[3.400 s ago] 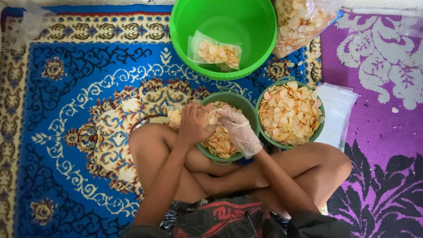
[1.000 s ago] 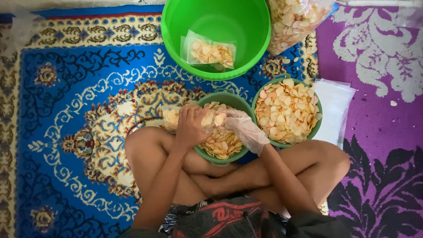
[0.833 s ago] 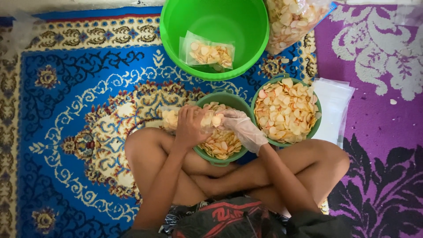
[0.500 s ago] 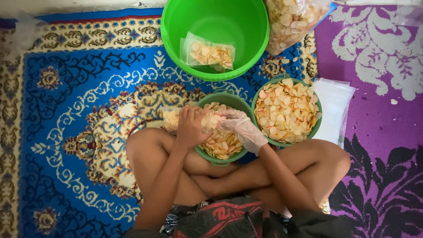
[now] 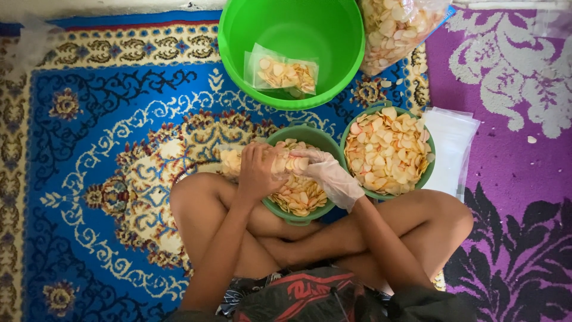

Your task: The person is manually packing chips from a bowl into small plastic bags.

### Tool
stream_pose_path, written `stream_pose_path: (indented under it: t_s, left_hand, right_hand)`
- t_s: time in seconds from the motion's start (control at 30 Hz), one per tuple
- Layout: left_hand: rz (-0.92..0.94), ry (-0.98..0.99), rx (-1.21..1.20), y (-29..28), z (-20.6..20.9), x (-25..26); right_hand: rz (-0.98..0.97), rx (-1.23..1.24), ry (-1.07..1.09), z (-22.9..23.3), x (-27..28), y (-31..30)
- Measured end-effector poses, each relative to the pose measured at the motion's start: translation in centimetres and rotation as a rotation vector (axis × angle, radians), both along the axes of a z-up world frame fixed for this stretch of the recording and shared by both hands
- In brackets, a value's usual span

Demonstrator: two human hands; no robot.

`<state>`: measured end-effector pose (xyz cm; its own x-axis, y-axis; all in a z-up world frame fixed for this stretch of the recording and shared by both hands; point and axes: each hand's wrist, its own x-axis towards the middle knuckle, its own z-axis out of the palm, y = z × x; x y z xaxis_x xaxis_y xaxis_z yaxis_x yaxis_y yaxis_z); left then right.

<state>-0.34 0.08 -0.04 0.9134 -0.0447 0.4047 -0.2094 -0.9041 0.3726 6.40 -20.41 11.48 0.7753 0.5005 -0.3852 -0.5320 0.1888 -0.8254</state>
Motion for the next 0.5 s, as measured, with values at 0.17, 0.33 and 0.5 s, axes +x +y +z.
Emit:
stream_pose_path:
  t_s: [0.17,0.33,0.5]
  left_hand:
    - [-0.004,0.029,0.008,0.0,0.5,-0.1]
    - [0.009,0.000,0.006,-0.3,0.2,-0.1]
    - [-0.009,0.003,0.000,-0.4,1.5,-0.1]
  right_hand:
    - [-0.015,0.053,0.103,-1.8,0.1,-0.2]
    - [-0.036,0.016,0.098,-4.7,0.0,-0.3]
    - [-0.010,-0.015,0.064,-4.6,0.2,-0.6]
